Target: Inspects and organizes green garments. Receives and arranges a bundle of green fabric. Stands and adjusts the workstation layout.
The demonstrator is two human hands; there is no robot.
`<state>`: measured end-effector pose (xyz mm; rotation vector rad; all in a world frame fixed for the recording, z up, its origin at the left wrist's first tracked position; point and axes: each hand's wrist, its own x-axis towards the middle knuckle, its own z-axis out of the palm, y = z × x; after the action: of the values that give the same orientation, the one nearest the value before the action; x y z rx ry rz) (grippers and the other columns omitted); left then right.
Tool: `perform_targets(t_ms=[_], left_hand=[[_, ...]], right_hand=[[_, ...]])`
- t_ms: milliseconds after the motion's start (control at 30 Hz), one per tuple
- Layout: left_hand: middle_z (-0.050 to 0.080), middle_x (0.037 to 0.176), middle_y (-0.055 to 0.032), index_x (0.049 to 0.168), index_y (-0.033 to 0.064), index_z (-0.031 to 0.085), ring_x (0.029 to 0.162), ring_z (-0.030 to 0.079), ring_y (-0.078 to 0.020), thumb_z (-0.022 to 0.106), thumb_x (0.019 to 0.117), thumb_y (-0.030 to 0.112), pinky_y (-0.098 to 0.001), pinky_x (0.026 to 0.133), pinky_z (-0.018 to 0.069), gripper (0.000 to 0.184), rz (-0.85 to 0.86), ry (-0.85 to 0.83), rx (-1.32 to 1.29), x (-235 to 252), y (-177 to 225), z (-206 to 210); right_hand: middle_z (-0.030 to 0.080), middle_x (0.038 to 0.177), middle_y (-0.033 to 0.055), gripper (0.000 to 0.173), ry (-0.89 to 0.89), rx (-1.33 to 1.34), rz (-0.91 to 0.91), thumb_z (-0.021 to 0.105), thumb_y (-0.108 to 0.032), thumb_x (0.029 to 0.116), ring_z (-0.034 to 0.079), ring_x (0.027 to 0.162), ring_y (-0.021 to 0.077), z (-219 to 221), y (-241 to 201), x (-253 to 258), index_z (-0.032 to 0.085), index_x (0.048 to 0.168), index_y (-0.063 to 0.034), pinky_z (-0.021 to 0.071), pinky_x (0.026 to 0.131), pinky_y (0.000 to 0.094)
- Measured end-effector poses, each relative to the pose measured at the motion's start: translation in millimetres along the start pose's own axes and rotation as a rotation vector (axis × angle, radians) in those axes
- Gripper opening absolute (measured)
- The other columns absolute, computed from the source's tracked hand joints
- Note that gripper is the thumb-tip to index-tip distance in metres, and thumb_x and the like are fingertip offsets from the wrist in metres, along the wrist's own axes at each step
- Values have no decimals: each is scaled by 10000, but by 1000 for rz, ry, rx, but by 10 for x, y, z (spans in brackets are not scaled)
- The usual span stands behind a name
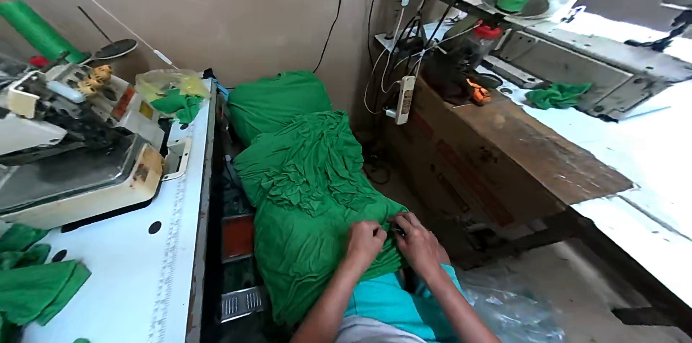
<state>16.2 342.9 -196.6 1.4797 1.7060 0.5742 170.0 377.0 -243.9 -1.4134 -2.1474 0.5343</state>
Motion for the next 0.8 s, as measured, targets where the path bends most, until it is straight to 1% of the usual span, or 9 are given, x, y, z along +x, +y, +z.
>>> perform_targets(t_ms=[133,300,400,500,600,633,667,733,800], left_hand=[[683,1084,-194,1104,-50,703,922,679,-261,521,1012,73,-386,879,548,238,93,113,22,-83,-3,3],[692,1033,-155,1075,-22,713,808,689,-188,581,1008,102,-333,776,590,193,167,263,-91,-218,-97,-108],[700,983,-117,1095,-1,711,774,683,-153,567,1038,153,-322,756,590,219,127,142,-165,-213,-235,-208],[746,1002,-98,1154,20,704,890,710,-197,478,1093,298,-424,880,556,363,64,-53,-38,-109,-285,-166],[734,1008,-128,1277,57,663,944,711,-271,583,1042,359,-495,919,545,391,25,-146,127,28,-170,-28],[722,1015,-139,1295,58,662,964,695,-291,607,1029,353,-505,932,530,400,38,-178,181,70,-126,16],[713,1046,-158,1282,44,669,1002,684,-308,605,1031,325,-511,951,519,383,62,-209,220,115,-97,64],[701,1086,-189,1184,3,691,1051,675,-329,546,1039,222,-517,959,510,301,82,-228,245,173,-85,171],[710,1053,-188,1122,-6,706,1029,684,-323,496,1033,181,-509,933,519,295,45,-172,217,169,-96,238]], right_hand=[[676,1238,208,308,-35,-73,41,691,-127,937,711,950,431,-61,-80,137,701,1240,-71,566,741,628],[657,1275,234,350,-117,-123,288,639,-19,921,670,1075,469,-202,-56,353,685,1267,-48,518,846,667],[697,1224,197,381,-42,25,408,586,-2,919,667,1117,429,-255,29,422,673,1282,-77,501,913,669],[725,1101,180,305,75,200,368,549,-8,948,691,1047,378,-254,96,435,692,1211,-66,525,895,625],[727,1103,175,314,104,293,375,589,-5,921,700,1021,351,-288,93,492,689,1213,-61,540,882,600],[716,1140,179,363,102,352,416,592,13,912,704,1002,323,-311,91,520,656,1264,-45,558,865,557],[693,1160,167,406,96,466,475,581,26,922,692,929,252,-331,100,551,598,1326,-14,574,805,458],[672,998,103,428,91,783,607,552,4,990,566,618,92,-334,125,595,454,1405,37,478,544,259],[685,972,105,441,80,886,682,513,-58,1040,531,566,72,-345,156,559,372,1450,25,436,514,240]])
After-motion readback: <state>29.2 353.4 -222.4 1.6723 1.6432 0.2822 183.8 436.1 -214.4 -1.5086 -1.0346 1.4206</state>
